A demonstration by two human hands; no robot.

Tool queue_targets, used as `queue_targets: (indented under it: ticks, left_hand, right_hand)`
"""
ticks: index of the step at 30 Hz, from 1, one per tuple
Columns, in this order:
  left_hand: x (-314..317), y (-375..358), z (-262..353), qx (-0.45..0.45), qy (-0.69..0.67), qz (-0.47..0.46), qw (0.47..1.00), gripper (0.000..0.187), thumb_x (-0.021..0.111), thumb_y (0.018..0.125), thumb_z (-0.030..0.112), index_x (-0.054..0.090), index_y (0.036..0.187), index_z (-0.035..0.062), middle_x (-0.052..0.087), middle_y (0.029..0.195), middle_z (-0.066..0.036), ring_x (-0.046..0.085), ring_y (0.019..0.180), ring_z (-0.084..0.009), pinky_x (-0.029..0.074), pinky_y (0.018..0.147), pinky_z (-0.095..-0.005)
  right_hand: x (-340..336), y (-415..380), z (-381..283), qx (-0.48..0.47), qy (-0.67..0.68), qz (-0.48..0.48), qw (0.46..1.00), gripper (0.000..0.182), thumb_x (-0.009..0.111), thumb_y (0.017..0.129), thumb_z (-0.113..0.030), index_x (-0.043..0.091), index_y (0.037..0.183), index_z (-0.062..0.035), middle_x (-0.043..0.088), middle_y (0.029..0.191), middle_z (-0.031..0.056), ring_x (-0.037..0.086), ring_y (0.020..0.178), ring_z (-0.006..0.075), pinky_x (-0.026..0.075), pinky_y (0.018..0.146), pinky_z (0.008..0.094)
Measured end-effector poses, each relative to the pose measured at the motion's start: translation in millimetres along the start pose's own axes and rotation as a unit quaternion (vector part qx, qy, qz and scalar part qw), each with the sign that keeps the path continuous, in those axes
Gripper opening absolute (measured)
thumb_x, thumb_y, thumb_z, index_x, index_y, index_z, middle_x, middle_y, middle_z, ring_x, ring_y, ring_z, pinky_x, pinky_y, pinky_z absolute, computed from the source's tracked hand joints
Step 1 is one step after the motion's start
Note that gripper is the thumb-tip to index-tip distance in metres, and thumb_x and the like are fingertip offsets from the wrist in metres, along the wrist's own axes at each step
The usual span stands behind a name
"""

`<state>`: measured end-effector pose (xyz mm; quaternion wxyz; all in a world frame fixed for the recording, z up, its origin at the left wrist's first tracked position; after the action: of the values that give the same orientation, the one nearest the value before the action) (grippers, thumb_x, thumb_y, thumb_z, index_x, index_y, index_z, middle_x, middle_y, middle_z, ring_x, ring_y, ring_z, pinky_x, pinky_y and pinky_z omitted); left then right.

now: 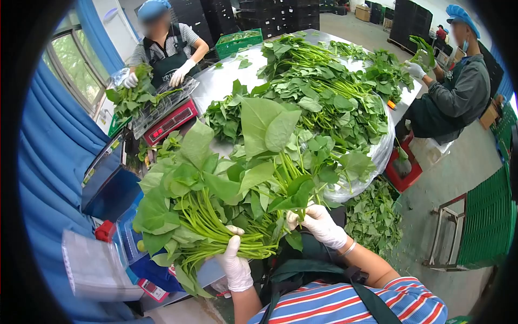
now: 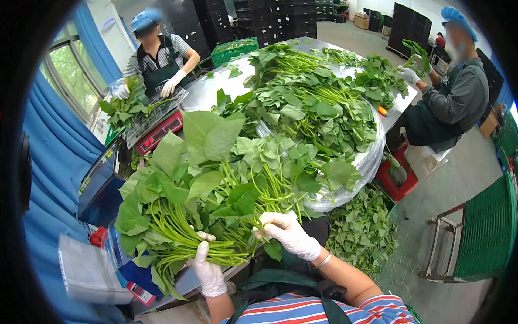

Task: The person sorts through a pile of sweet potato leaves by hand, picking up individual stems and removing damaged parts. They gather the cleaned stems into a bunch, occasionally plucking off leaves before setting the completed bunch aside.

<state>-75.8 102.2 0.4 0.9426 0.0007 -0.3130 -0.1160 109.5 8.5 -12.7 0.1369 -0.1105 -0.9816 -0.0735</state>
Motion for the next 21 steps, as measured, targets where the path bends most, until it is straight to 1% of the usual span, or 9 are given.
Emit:
queue_targets:
  ticks: [4,6,7,9,11,14,17,20,21]
  left_hand:
    - [2.3,-3.7,-4.9,-0.031,-0.022,0.014,0.999,0.036,0.061,0.069,-0.002,0.05,0.103,0.0004,0.055,0.089,-0.009,0.053,0.082,-0.0192,0.045,0.081,-0.033]
    - [-3.2,-6.5,-12.3,-0.049,-0.017,0.01,0.999,0.038,0.06,0.07,-0.002,0.049,0.106,0.001,0.055,0.091,-0.008,0.054,0.085,-0.0194,0.045,0.083,-0.0332]
    - [-3.5,-9.4,-18.9,-0.084,-0.057,0.028,0.994,0.039,0.06,0.07,-0.001,0.049,0.107,0.0015,0.056,0.094,-0.008,0.054,0.089,-0.0199,0.044,0.085,-0.0337]
    - [-9.9,-10.0,-31.1,-0.121,-0.121,0.01,0.985,0.041,0.06,0.071,0.002,0.049,0.111,0.0021,0.057,0.103,-0.008,0.054,0.1,-0.0211,0.042,0.092,-0.0353]
    - [-1.5,-9.3,-26.3,-0.1,-0.113,-0.027,0.988,0.045,0.063,0.069,0.002,0.048,0.112,0.0019,0.057,0.105,-0.009,0.053,0.103,-0.0235,0.041,0.093,-0.0367]
    - [2.9,-9.5,-18.8,-0.091,-0.071,-0.012,0.993,0.049,0.063,0.068,0.0,0.045,0.114,0.0023,0.059,0.101,-0.01,0.053,0.103,-0.0252,0.041,0.092,-0.0367]
    - [-7.3,-8.4,-19.2,-0.083,-0.088,-0.02,0.992,0.052,0.06,0.071,-0.001,0.041,0.119,0.0025,0.058,0.094,-0.01,0.055,0.096,-0.0234,0.043,0.09,-0.0373]
    - [-21.1,3.6,-0.9,-0.038,-0.074,-0.006,0.996,0.051,0.058,0.074,0.001,0.038,0.121,0.0031,0.056,0.09,-0.008,0.054,0.088,-0.0206,0.044,0.087,-0.0373]
    - [-25.9,8.1,10.2,-0.028,-0.117,0.0,0.993,0.051,0.057,0.075,0.001,0.038,0.122,0.0034,0.055,0.09,-0.007,0.053,0.086,-0.0198,0.044,0.086,-0.037]
  right_hand:
    - [12.9,5.1,-14.1,-0.01,0.042,-0.023,0.999,0.021,0.05,0.089,-0.022,0.057,0.094,-0.0019,0.056,0.083,0.0031,0.051,0.078,0.0101,0.042,0.07,0.0239]
    - [30.3,10.7,-38.9,-0.022,-0.034,-0.073,0.997,0.022,0.049,0.09,-0.023,0.056,0.093,-0.0018,0.054,0.085,0.0036,0.051,0.082,0.0112,0.041,0.073,0.0248]
    - [40.0,15.2,-57.5,-0.079,-0.058,-0.082,0.992,0.022,0.048,0.091,-0.023,0.055,0.089,-0.0021,0.052,0.079,0.0028,0.049,0.075,0.0103,0.041,0.068,0.0246]
    - [54.1,27.0,-43.0,-0.01,-0.076,-0.098,0.992,0.022,0.048,0.091,-0.023,0.055,0.088,-0.0025,0.05,0.075,0.0023,0.047,0.071,0.0101,0.04,0.065,0.0247]
    - [73.7,30.9,-13.9,0.103,-0.11,-0.148,0.978,0.023,0.046,0.091,-0.024,0.055,0.085,-0.0035,0.044,0.063,0.0001,0.041,0.059,0.0108,0.037,0.056,0.026]
    - [78.5,34.9,-3.9,0.059,-0.19,-0.1,0.975,0.027,0.047,0.09,-0.029,0.055,0.084,-0.003,0.053,0.063,0.0064,0.051,0.055,0.0174,0.042,0.054,0.0297]
    - [85.1,33.0,-8.6,0.045,-0.289,-0.122,0.948,0.028,0.049,0.088,-0.031,0.057,0.086,-0.0042,0.058,0.065,0.0114,0.057,0.059,0.025,0.044,0.056,0.0325]
    - [72.5,39.4,-10.1,0.059,-0.413,-0.15,0.896,0.029,0.051,0.086,-0.034,0.058,0.084,-0.0052,0.058,0.064,0.0127,0.058,0.061,0.0301,0.045,0.058,0.0353]
    - [57.0,43.4,-12.2,0.027,-0.402,-0.109,0.909,0.029,0.053,0.085,-0.034,0.06,0.082,-0.0054,0.059,0.067,0.0119,0.059,0.063,0.0295,0.045,0.058,0.036]
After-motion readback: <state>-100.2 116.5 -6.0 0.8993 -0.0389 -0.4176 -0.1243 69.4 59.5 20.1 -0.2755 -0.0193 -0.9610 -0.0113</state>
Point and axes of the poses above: each hand's wrist, its own y-axis towards the middle knuckle, its own x-axis out of the palm, z = x × y, the point moved 8 cm from there along y, towards the middle knuckle
